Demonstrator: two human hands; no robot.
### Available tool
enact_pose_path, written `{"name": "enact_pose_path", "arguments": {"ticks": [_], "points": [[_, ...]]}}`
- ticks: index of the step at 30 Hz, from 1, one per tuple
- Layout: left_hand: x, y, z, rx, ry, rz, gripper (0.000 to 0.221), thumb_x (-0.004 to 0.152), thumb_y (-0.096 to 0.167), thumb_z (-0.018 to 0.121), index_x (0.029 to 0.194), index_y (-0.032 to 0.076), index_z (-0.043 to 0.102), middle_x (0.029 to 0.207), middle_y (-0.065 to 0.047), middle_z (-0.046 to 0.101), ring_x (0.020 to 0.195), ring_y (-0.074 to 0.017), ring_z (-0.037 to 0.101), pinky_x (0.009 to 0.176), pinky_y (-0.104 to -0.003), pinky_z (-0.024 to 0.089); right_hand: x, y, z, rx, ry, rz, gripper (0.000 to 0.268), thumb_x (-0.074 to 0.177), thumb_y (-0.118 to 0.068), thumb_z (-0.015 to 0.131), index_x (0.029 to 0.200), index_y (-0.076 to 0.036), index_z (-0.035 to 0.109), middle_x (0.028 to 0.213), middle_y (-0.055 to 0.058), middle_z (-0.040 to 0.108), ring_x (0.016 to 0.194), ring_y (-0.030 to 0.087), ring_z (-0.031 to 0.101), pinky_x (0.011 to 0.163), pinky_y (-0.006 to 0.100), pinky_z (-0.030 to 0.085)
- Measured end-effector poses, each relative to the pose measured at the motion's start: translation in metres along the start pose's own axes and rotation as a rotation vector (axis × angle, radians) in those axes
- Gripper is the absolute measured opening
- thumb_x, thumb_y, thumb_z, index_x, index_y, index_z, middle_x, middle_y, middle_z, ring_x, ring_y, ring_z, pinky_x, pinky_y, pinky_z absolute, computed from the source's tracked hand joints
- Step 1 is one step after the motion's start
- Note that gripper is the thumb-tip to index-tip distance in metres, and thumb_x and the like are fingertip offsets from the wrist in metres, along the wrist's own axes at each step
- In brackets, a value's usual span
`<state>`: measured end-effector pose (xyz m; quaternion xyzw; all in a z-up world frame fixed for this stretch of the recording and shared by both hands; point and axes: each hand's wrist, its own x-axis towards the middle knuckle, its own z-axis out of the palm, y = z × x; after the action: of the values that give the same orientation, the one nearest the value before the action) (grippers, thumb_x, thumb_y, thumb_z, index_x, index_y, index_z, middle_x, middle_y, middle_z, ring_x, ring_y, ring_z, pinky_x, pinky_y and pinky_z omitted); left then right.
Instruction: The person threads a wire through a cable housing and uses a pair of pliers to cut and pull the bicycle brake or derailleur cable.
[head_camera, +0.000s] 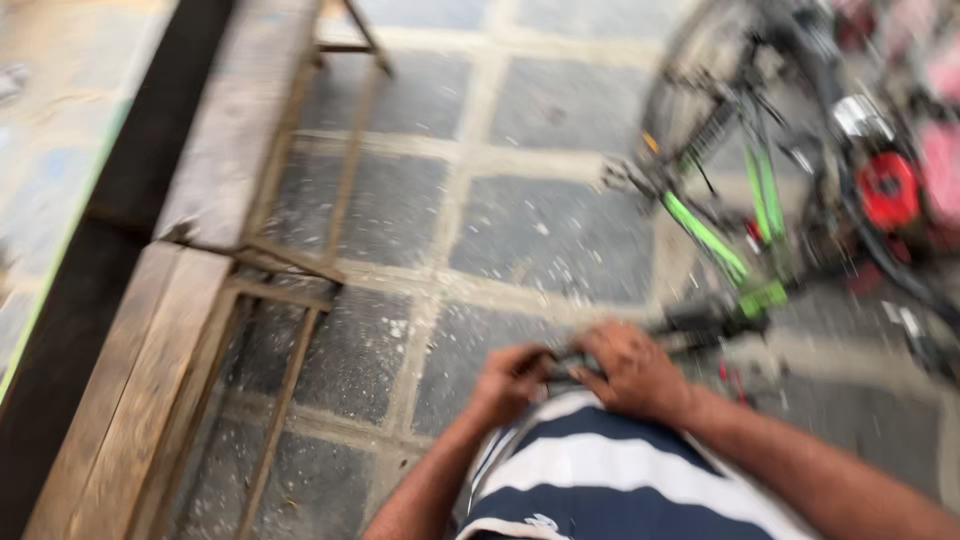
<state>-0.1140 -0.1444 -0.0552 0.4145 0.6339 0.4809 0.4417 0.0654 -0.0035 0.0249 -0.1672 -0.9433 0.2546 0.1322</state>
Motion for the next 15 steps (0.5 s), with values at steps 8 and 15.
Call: {"name": "enact_pose_path", "arguments": {"ticks": [8,15], "points": [[-0.006,-0.016,-0.036,0.116,0.127,0.003,0.022,0.098,0.017,0.065,0.109,0.0,0.075,0.087,-0.009,0.076,0.079,-0.0144,0.068,0.069,-0.03,0.056,-0.091,0.094,-0.108,-0.25,0.233,0.49,0.041,0.093,-0.035,0.072,0.12,-0.005,0.069,0.112,0.017,0.072,0.102,0.031,0.069,0.092,0.044,0.056],[-0.017,-0.007,-0.024,0.163,0.146,-0.023,0.023,0.098,0.018,0.066,0.108,-0.001,0.073,0.083,-0.011,0.074,0.076,-0.0146,0.067,0.069,-0.029,0.054,-0.171,0.21,-0.174,-0.42,0.33,0.754,0.034,0.1,-0.034,0.079,0.118,-0.005,0.075,0.112,0.015,0.074,0.104,0.033,0.072,0.097,0.046,0.055]]}}
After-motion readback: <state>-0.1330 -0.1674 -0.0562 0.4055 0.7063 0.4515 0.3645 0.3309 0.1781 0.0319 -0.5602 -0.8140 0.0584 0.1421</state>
